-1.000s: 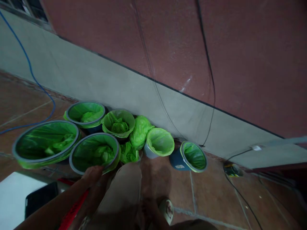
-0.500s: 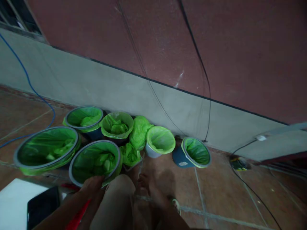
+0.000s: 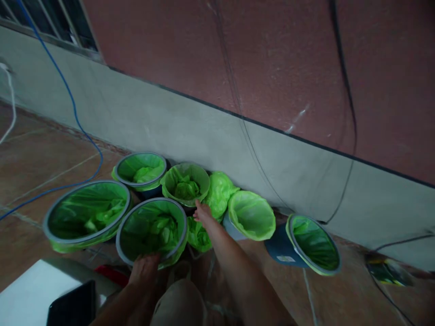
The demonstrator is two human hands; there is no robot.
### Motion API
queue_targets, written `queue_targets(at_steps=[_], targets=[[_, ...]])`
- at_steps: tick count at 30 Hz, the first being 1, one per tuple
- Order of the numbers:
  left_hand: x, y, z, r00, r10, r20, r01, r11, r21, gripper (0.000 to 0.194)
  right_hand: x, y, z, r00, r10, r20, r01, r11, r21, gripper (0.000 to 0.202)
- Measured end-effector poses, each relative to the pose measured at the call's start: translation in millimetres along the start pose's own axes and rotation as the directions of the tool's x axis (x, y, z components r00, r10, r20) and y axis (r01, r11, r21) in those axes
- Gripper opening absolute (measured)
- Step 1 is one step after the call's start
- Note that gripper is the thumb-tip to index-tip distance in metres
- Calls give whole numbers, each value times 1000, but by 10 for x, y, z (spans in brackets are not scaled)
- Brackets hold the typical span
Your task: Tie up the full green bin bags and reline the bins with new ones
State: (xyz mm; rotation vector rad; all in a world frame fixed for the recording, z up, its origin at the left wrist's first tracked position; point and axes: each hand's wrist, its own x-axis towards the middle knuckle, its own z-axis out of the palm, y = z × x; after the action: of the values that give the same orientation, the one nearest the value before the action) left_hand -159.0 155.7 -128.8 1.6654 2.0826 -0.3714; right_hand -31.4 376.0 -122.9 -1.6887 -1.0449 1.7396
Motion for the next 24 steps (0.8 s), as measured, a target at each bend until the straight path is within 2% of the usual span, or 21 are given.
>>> queue_targets(at_steps=[3, 6, 9, 12, 15, 17, 21, 24], targets=[[-15, 13, 1, 1000, 4, -18, -5, 998, -61, 39, 314, -96, 269, 989, 120, -81, -114, 990, 81, 18], [-11, 23, 19, 1000, 21, -16, -23, 993, -114, 33, 479, -154, 410, 987, 133, -86, -120, 984, 135, 6], [6, 21, 38, 1000, 14, -21, -17, 992, -128, 31, 480, -255, 405, 986, 130, -109, -108, 976, 190, 16], [15, 8, 63, 999, 13, -32, -17, 990, -140, 28, 304, -433, 253, 988, 114, -104, -87, 969, 231, 15], [13, -9, 71, 998, 15, -55, -24, 987, -159, 27, -80, -674, -73, 995, 61, -74, -40, 964, 264, 11], [9, -14, 51, 999, 12, -50, -20, 986, -165, 27, -459, -843, -402, 999, -36, -22, 41, 953, 301, 9], [-43, 10, -68, 1000, 14, -19, -16, 993, -113, 31, -1444, -1080, -1303, 983, -184, -14, 178, 923, 342, 9], [-155, 60, -235, 997, -27, -78, 21, 997, -71, 40, -2266, -1065, -2073, 981, -186, -62, 196, 936, 292, 18]])
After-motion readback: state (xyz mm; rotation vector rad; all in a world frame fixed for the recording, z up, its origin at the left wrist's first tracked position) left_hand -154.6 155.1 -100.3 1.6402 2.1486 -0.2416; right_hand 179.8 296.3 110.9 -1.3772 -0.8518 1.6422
